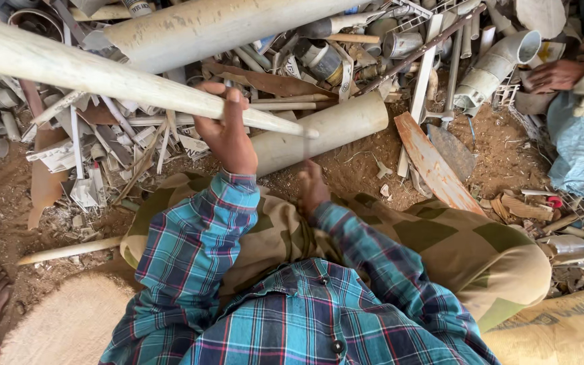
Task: The person holds a white PVC pipe and uses a small saw blade to cut through it while sitting among a large pile of scrap PVC pipes and materials.
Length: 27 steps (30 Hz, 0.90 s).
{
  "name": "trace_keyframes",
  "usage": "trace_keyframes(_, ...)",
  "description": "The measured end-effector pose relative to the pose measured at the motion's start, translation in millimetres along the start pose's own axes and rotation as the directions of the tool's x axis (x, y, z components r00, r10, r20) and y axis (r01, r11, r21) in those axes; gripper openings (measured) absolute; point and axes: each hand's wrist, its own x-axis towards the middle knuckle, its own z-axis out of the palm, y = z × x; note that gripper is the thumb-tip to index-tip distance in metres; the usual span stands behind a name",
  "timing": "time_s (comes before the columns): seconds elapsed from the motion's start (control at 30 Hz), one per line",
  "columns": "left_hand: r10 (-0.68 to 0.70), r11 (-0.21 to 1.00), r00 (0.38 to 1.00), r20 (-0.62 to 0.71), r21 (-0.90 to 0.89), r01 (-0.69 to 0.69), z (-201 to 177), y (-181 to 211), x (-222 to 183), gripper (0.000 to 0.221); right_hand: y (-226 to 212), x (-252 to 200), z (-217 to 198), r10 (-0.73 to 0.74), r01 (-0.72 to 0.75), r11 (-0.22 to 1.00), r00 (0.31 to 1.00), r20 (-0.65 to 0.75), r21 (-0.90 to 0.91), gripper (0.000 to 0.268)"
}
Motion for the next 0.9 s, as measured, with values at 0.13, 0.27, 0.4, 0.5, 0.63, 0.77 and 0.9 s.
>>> trace_keyframes(0.13,-0.038,0.998,0.999,0.019,-0.040,0.038,9.3,1.9,6.0,0.014,-0.2,-2.1,-9.8,0.067,-0.067,0.996,0.998,0.012,0.052,0.049)
trace_keyframes(0.27,-0.033,0.997,0.994,0.108,-0.063,0.040,10.9,7.8,-0.1,0.016,2.1,-17.2,2.6,-0.654,0.677,0.717,0.736,0.173,-0.166,0.052)
trace_keyframes(0.4,-0.048,0.998,0.993,0.110,-0.028,0.052,14.3,8.7,-0.6,0.013,-24.4,-11.7,-0.6,0.309,-0.310,0.918,0.950,0.044,0.247,0.049)
trace_keyframes(0.5,0.002,0.999,0.999,0.051,0.053,-0.005,14.3,6.6,-4.5,0.017,-28.2,-15.8,-4.9,0.099,-0.110,0.980,0.992,0.073,0.166,0.048)
trace_keyframes(0.63,0.038,0.998,0.995,-0.088,-0.045,-0.043,8.5,-7.5,-3.1,0.027,5.4,2.6,0.2,-0.144,0.135,0.985,0.986,0.082,0.107,0.049)
trace_keyframes(0.77,0.001,1.000,0.996,-0.094,-0.019,-0.003,8.7,-18.6,-2.5,0.029,58.5,52.8,-21.9,0.136,-0.136,0.978,0.991,0.008,0.159,0.048)
trace_keyframes(0.9,0.003,1.000,0.990,-0.142,-0.026,-0.007,9.4,-17.9,6.1,0.031,73.5,63.5,-17.1,-0.421,0.381,0.847,0.907,-0.029,-0.370,0.055)
